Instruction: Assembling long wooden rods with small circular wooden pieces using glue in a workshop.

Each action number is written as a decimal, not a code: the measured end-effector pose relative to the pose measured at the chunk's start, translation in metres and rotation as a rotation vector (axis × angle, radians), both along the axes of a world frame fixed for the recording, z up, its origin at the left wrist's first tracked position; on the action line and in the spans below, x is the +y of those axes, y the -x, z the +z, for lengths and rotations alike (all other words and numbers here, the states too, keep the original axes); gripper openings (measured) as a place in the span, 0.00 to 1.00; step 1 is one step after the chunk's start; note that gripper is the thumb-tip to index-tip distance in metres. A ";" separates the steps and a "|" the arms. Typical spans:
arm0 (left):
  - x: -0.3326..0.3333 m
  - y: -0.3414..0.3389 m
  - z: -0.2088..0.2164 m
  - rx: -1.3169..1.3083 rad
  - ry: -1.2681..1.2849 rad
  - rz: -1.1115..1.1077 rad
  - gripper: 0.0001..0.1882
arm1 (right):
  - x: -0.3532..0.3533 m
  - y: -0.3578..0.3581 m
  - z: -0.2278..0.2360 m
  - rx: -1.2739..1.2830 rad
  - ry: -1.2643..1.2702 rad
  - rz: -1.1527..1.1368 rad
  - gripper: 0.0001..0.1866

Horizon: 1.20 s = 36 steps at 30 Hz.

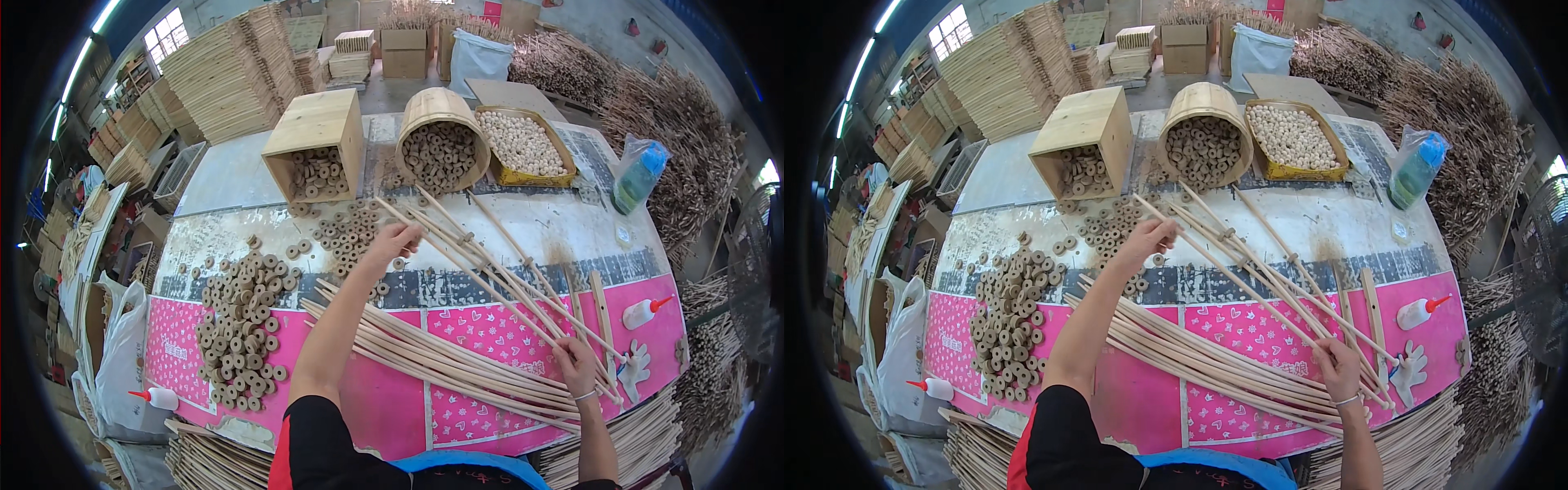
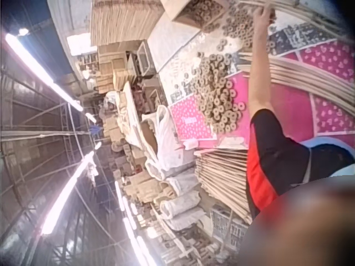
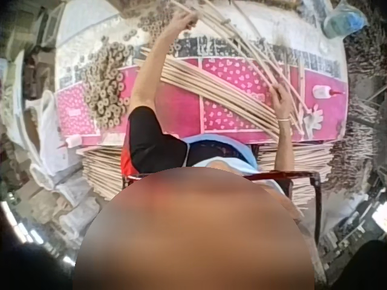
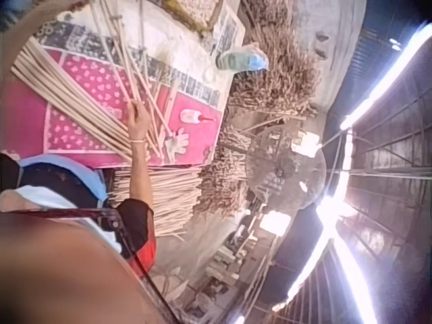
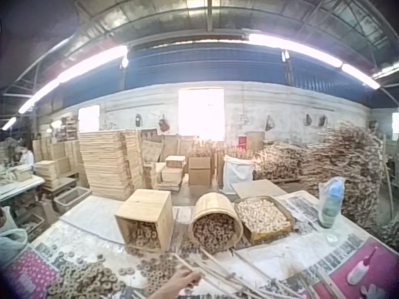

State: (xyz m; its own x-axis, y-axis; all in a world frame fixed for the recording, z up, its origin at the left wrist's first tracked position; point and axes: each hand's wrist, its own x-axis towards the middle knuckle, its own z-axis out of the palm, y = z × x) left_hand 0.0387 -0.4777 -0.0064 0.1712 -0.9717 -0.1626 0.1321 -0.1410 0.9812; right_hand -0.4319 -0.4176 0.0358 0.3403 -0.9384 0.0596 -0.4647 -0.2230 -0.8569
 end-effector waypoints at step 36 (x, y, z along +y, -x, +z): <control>0.037 -0.033 -0.042 -1.307 0.230 0.108 0.14 | 0.037 -0.032 -0.028 0.359 0.119 0.472 0.13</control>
State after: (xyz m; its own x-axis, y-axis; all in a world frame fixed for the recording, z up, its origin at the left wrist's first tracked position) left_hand 0.0720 -0.4410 -0.0489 0.1519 -0.9266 0.3440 -0.9189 -0.0041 0.3946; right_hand -0.4003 -0.3805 0.0077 0.7366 -0.6751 -0.0411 -0.5480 -0.5601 -0.6213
